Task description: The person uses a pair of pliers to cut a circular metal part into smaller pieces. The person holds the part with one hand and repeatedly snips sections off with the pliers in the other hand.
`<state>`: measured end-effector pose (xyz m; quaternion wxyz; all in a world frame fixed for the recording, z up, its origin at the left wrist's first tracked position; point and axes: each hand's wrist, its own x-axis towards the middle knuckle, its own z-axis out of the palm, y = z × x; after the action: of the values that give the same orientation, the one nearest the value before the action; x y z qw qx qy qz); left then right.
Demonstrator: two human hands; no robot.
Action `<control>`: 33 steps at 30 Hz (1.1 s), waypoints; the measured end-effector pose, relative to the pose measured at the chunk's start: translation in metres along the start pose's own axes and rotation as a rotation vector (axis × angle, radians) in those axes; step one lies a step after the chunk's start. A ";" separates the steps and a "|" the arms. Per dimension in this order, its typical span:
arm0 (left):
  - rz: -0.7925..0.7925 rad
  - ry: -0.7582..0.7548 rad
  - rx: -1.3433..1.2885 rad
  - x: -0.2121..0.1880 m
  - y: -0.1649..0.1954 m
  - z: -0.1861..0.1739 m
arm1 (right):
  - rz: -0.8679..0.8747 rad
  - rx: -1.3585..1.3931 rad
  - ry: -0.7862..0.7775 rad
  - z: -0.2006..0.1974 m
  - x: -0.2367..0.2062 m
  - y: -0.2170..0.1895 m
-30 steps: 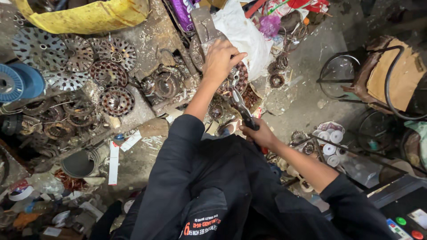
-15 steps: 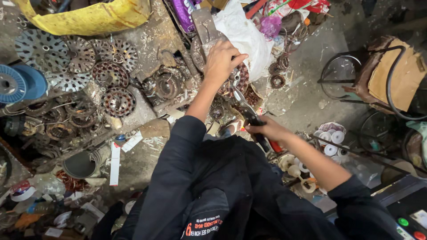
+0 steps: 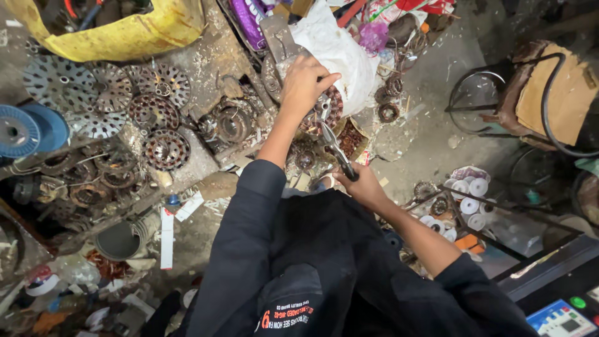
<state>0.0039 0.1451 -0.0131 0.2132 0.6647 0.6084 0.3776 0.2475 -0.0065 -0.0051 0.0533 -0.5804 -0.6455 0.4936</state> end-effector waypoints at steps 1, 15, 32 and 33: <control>0.008 0.003 -0.002 -0.002 0.003 0.000 | 0.014 0.030 -0.034 -0.003 -0.003 0.000; 0.010 0.017 0.069 -0.012 0.016 0.019 | -0.044 0.191 -0.037 0.011 -0.005 0.054; 0.063 -0.034 0.201 -0.026 0.044 0.045 | -0.034 0.375 -0.345 -0.041 -0.036 0.063; 0.073 -0.030 0.193 -0.026 0.042 0.047 | -0.039 0.296 -0.306 -0.040 -0.035 0.066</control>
<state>0.0679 0.1210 -0.0178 0.1435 0.7095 0.6139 0.3148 0.3302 -0.0224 -0.0128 0.0488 -0.4718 -0.5779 0.6641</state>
